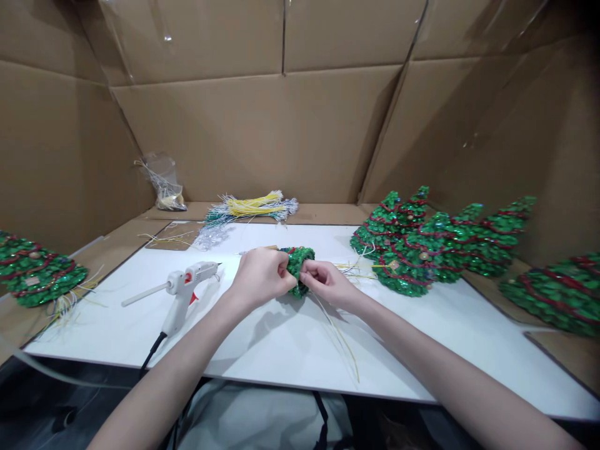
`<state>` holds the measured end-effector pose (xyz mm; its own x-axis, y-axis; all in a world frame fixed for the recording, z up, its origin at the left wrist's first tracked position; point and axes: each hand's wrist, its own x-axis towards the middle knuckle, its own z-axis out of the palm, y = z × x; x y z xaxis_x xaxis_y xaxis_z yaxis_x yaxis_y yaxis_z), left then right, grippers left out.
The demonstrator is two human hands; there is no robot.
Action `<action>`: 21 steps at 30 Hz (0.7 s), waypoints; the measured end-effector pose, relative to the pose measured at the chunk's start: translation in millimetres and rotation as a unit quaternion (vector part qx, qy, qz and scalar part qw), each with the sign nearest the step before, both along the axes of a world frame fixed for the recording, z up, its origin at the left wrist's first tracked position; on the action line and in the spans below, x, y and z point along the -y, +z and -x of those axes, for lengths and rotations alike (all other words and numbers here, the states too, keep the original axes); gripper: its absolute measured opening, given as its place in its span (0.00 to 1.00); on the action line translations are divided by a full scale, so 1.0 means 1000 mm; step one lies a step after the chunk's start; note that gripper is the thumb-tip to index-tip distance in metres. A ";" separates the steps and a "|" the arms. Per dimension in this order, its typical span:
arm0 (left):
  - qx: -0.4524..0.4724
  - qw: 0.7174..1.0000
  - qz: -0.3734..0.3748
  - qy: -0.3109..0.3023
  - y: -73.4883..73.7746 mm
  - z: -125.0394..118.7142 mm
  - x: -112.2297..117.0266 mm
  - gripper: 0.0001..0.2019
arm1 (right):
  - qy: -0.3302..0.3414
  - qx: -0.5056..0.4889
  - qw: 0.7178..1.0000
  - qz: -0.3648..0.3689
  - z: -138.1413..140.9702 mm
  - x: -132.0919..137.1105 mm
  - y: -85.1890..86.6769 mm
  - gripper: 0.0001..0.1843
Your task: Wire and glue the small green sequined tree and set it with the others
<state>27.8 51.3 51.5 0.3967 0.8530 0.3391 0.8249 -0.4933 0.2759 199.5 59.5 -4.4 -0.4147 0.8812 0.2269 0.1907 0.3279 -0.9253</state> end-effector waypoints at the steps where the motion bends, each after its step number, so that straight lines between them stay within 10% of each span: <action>1: -0.003 1.000 -0.002 0.006 0.000 -0.001 0.000 0.06 | -0.001 -0.001 1.000 0.001 0.000 0.000 0.000 0.19; 21: 0.012 0.998 0.055 -0.013 0.009 0.021 0.018 0.07 | -0.004 -0.014 1.000 -0.003 -0.001 -0.001 -0.008 0.15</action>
<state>7.0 32.9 60.7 0.4114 0.8753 0.2541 0.8051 -0.4797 0.3489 200.2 60.3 -12.1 -0.4000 0.8836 0.2433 0.1670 0.3313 -0.9286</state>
